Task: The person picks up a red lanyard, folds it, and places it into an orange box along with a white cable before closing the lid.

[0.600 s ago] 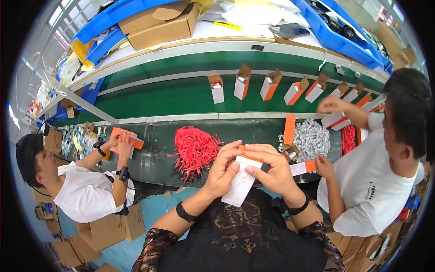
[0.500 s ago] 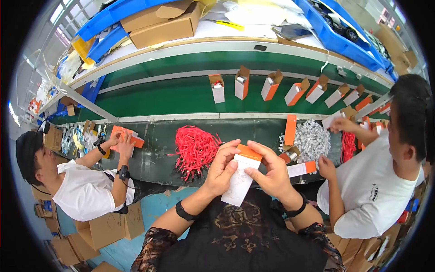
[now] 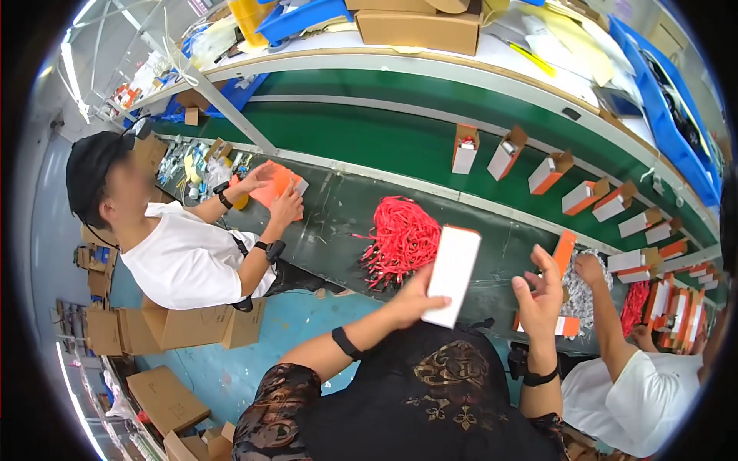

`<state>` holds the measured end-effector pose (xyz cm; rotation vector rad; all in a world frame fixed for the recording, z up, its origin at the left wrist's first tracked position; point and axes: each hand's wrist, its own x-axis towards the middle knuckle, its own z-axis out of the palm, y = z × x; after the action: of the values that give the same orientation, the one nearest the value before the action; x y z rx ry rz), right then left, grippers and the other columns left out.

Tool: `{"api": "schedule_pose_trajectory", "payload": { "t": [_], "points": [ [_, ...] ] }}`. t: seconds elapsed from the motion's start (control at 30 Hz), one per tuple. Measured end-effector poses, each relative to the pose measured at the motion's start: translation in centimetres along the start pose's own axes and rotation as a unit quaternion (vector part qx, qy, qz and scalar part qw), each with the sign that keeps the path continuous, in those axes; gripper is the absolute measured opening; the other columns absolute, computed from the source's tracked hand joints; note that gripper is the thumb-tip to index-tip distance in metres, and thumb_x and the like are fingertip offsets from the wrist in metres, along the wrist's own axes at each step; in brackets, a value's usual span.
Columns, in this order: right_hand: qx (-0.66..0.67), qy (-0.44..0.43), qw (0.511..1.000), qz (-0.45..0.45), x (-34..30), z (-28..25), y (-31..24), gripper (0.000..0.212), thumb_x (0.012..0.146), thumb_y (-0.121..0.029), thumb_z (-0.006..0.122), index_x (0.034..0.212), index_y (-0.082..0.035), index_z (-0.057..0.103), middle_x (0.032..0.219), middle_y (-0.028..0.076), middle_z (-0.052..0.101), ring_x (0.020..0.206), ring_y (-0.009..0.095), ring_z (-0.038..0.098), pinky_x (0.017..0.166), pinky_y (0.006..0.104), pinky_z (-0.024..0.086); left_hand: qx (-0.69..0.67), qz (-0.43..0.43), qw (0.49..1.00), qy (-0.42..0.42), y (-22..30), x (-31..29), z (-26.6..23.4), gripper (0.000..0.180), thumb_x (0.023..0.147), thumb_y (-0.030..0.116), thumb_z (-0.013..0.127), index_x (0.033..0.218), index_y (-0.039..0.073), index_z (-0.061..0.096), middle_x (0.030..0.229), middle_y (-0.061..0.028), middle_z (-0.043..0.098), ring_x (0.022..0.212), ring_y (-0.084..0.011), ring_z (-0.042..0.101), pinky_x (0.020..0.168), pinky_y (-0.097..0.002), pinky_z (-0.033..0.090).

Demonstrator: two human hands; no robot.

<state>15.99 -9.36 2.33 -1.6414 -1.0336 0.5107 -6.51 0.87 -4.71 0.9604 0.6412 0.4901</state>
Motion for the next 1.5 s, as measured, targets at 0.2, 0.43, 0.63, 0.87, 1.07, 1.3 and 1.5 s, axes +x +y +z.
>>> {"api": "schedule_pose_trajectory", "payload": {
  "t": [0.2, 0.43, 0.63, 0.87, 1.07, 1.3, 1.5],
  "points": [
    [-0.04, -0.033, 0.994, 0.095, -4.2, -2.2, 5.0, 0.036, 0.08, -0.004, 0.074, 0.114, 0.0, 0.064, 0.104, 0.011, 0.065, 0.088, 0.02, 0.064, 0.078, 0.0314, 0.052, 0.466, 0.056, 0.809, 0.354, -3.2, 4.6, -18.2, 0.082, 0.063, 0.011, 0.083, 0.135, 0.0, 0.046, 0.119, -0.019, 0.062, 0.108, -0.0313, 0.062, 0.094, -0.0405, 0.05],
    [-0.219, -0.096, 0.963, 0.128, -8.4, -2.9, 4.9, 0.027, 0.078, -0.009, 0.076, 0.102, 0.0, 0.068, 0.095, 0.016, 0.069, 0.087, 0.031, 0.067, 0.077, 0.037, 0.053, 0.533, -0.065, 0.69, 0.485, -5.1, 5.9, -35.3, 0.085, 0.068, 0.03, 0.083, 0.138, 0.002, 0.043, 0.125, -0.0243, 0.057, 0.117, -0.0399, 0.056, 0.097, -0.0477, 0.047],
    [-0.255, -0.103, 0.952, 0.135, -9.6, -3.2, 3.8, 0.025, 0.079, -0.008, 0.075, 0.102, -0.001, 0.068, 0.096, 0.016, 0.068, 0.09, 0.034, 0.067, 0.079, 0.0374, 0.053, 0.693, 0.058, 0.48, 0.534, -6.1, 7.7, -29.1, 0.077, 0.074, 0.027, 0.077, 0.138, 0.003, 0.041, 0.128, -0.0217, 0.056, 0.118, -0.0388, 0.053, 0.097, -0.0514, 0.043],
    [-0.274, -0.101, 0.947, 0.133, -10.4, -3.0, 4.1, 0.025, 0.078, -0.011, 0.075, 0.1, -0.001, 0.068, 0.096, 0.016, 0.068, 0.091, 0.036, 0.066, 0.08, 0.0401, 0.052, 0.664, 0.266, 0.666, 0.209, -6.6, 13.0, -20.4, 0.032, 0.076, 0.016, 0.072, 0.108, 0.014, 0.068, 0.114, -0.0126, 0.062, 0.111, -0.0321, 0.056, 0.095, -0.0458, 0.045],
    [-0.273, -0.118, 0.951, 0.083, -9.5, -3.1, 3.8, 0.025, 0.077, -0.011, 0.075, 0.1, -0.003, 0.069, 0.096, 0.016, 0.068, 0.091, 0.036, 0.065, 0.08, 0.0411, 0.052, 0.782, 0.207, 0.569, 0.145, -4.6, 17.4, -20.8, 0.016, 0.076, 0.019, 0.071, 0.091, 0.018, 0.076, 0.126, -0.0109, 0.06, 0.125, -0.0324, 0.05, 0.103, -0.0463, 0.04],
    [-0.268, -0.095, 0.956, 0.068, -10.0, -5.1, 6.1, 0.024, 0.077, -0.01, 0.075, 0.099, -0.002, 0.069, 0.096, 0.015, 0.069, 0.092, 0.036, 0.065, 0.08, 0.0418, 0.052, 0.664, 0.331, 0.653, 0.15, -0.7, 13.7, -17.2, 0.011, 0.078, 0.019, 0.072, 0.088, 0.016, 0.076, 0.118, -0.0092, 0.066, 0.118, -0.0316, 0.057, 0.1, -0.045, 0.044],
    [-0.241, -0.099, 0.964, 0.048, -9.7, -5.8, 7.0, 0.022, 0.08, -0.014, 0.074, 0.098, -0.003, 0.069, 0.096, 0.014, 0.068, 0.091, 0.035, 0.064, 0.08, 0.042, 0.052, 0.544, 0.348, 0.74, 0.19, 2.7, 9.4, -13.2, 0.008, 0.086, 0.006, 0.069, 0.093, 0.002, 0.07, 0.09, -0.0122, 0.07, 0.083, -0.0256, 0.07, 0.076, -0.0352, 0.055]
  ]
}}
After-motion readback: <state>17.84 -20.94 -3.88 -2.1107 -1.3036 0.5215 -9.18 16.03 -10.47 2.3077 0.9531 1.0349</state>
